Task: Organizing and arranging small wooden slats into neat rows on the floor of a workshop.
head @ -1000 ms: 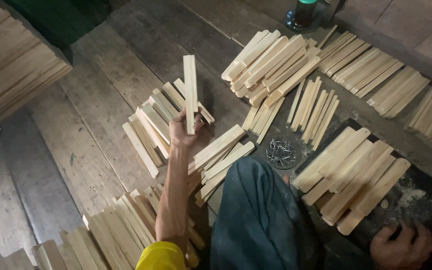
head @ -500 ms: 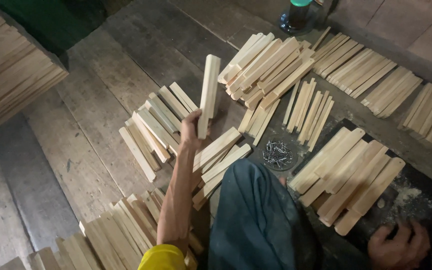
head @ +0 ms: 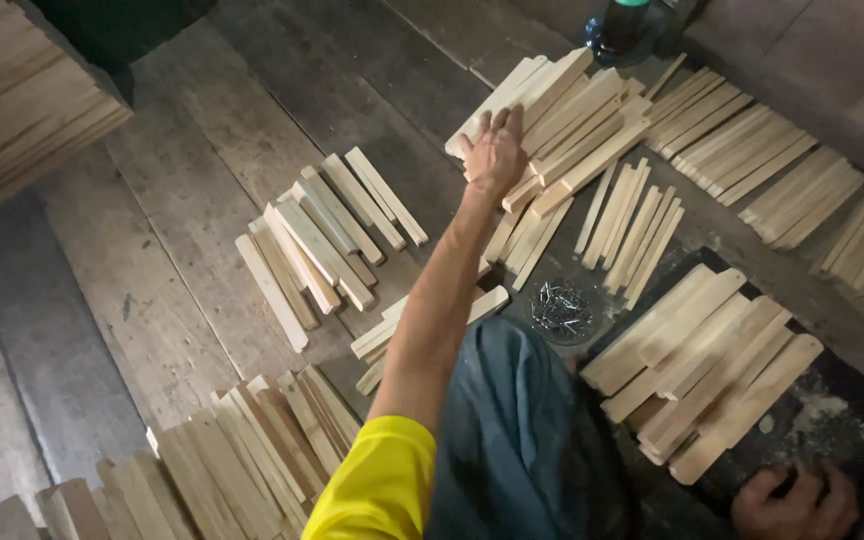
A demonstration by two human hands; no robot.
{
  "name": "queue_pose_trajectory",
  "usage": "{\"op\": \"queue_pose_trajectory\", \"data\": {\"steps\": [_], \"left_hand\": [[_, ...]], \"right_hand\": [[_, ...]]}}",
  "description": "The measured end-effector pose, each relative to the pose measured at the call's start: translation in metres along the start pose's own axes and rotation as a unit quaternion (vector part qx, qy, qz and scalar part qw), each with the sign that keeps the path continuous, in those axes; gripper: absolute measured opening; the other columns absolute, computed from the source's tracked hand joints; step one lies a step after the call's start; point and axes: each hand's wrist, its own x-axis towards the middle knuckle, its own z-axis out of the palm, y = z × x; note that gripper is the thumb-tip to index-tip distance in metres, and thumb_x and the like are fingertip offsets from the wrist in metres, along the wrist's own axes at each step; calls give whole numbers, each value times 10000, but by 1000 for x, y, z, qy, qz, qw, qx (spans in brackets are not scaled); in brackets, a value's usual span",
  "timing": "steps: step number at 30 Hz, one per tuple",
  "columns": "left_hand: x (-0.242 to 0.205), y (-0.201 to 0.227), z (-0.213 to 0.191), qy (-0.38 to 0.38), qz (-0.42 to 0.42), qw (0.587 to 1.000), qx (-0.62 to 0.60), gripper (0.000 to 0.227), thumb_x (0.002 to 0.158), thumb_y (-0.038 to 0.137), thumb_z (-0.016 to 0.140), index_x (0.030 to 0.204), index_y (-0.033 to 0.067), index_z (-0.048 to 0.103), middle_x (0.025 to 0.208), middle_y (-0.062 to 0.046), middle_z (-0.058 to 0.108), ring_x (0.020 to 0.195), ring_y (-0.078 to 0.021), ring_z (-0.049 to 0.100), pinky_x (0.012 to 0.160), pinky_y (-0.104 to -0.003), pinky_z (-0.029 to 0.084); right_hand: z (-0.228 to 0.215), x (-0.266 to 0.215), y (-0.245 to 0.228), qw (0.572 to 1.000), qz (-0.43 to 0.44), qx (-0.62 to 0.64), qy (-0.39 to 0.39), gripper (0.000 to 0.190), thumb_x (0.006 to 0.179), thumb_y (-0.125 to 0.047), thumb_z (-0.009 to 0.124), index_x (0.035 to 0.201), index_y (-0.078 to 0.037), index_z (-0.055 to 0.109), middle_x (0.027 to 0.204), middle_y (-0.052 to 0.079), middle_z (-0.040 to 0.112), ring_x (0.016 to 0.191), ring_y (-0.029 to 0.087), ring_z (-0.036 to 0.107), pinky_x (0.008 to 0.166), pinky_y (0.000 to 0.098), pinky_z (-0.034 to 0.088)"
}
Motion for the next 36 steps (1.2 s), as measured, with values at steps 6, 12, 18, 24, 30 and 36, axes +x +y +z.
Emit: {"op": "queue_pose_trajectory", "data": {"steps": [6,12,18,24,30,36], "left_hand": [[-73,-42,-23,232,-65,970,-5,273,888,81,603,1065,-39,773,1138,-223,738,856,-304,731,701,-422,613],[-112,-158,45,136,-208,916,316,343,961,385,675,953,44,646,863,-86,575,669,-186,509,604,-369,416],[-101,-132,31,110,-217,928,281,562,875,220,657,1335,-86,552,918,-145,689,686,-214,673,594,-354,535],[-97,-114,12,136,-350,919,-121,456,915,86,657,1341,79,493,1168,-185,663,1030,-372,691,879,-520,553],[-65,-134,24,214,-164,961,-68,342,875,-6,566,1216,14,544,1119,-207,649,993,-389,613,851,-513,530],[-34,-188,52,142,-111,981,-68,534,864,99,663,1390,65,576,1348,-174,598,1291,-401,534,1063,-477,499]], "right_hand": [[-16,16,-19,1000,23,0,-21,168,1057,62,725,1190,150,777,1277,327,736,1182,493,711,1142,556,595],[-8,6,-8,999,35,6,-23,283,960,51,746,1227,134,789,1357,325,714,1241,490,678,1140,554,575],[-18,20,-23,1000,21,-11,-9,155,1005,85,743,1139,145,791,1316,318,733,1241,476,702,1169,545,597],[-16,11,-15,999,41,2,-34,169,989,83,751,1144,149,766,1340,332,728,1277,492,687,1197,556,580],[-17,14,-20,998,47,-24,-46,231,1027,43,741,1233,94,831,1348,261,734,1259,420,676,1171,479,544],[-15,15,-18,1000,14,3,-20,190,1029,45,719,1179,140,787,1264,321,730,1151,476,696,1094,536,589]]}}
